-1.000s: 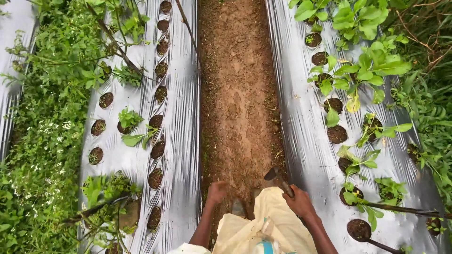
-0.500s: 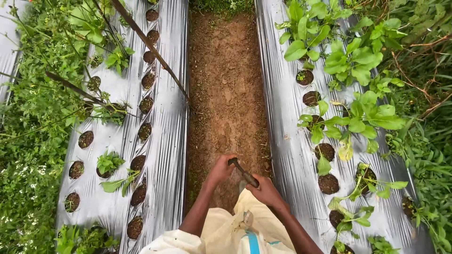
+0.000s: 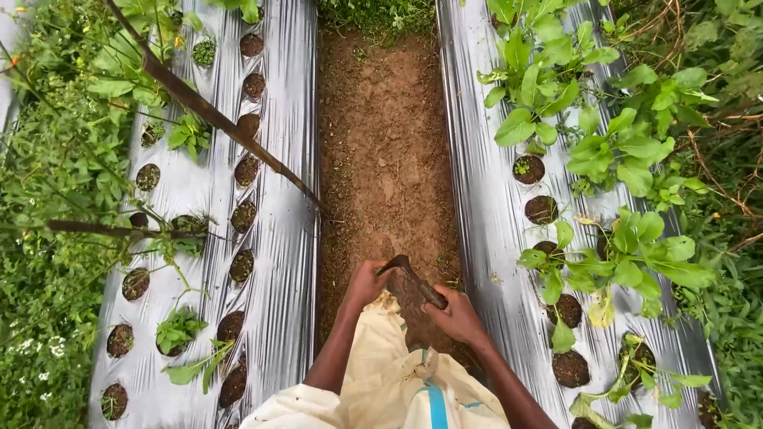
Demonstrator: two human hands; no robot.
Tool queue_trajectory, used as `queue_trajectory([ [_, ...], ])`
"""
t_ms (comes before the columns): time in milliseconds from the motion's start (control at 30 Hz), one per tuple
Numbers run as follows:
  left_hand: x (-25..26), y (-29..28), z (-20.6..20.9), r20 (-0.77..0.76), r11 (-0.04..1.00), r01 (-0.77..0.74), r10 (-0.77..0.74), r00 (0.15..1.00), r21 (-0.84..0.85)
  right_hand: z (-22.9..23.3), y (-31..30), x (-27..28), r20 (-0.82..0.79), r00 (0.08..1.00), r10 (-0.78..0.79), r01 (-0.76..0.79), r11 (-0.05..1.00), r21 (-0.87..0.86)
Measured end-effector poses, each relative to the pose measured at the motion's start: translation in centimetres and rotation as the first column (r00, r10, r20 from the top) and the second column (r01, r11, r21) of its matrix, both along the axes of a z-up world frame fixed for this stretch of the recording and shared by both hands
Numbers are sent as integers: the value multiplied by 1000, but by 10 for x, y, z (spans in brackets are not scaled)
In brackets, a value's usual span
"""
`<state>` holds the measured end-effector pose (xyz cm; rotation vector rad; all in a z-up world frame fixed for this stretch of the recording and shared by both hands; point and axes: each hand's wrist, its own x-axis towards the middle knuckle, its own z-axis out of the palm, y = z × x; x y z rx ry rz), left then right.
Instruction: The person uses a hoe to remove weeds from the soil between rows of plants in a garden. The person repeatedly strikes the ground with the hoe to loosen the soil and uproot the weeds, then pulls the weeds away by hand.
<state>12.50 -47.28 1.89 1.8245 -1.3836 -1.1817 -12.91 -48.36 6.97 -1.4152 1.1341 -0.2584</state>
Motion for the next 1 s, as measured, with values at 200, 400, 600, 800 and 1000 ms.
queue_trajectory([
  [200, 76, -99, -41, -14, 1000, -13, 13, 1000, -1, -19, -103, 66, -42, 999, -15, 13, 999, -53],
  [400, 139, -177, 10, 8, 998, -2, 1, 1000, 63, -26, -180, 125, -25, 992, -124, 122, 990, -67],
  [600, 167, -253, 3, 50, 924, -25, 6, 999, 383, 45, -251, 174, -204, 969, -140, 139, 990, -20],
  [800, 181, -318, -26, 99, 915, -145, 116, 988, 376, 48, -332, 190, -272, 955, -117, 130, 991, 31],
  [1000, 216, -401, -52, 93, 987, -144, 137, 986, 73, -4, -442, 197, -5, 994, -114, 113, 993, -30],
])
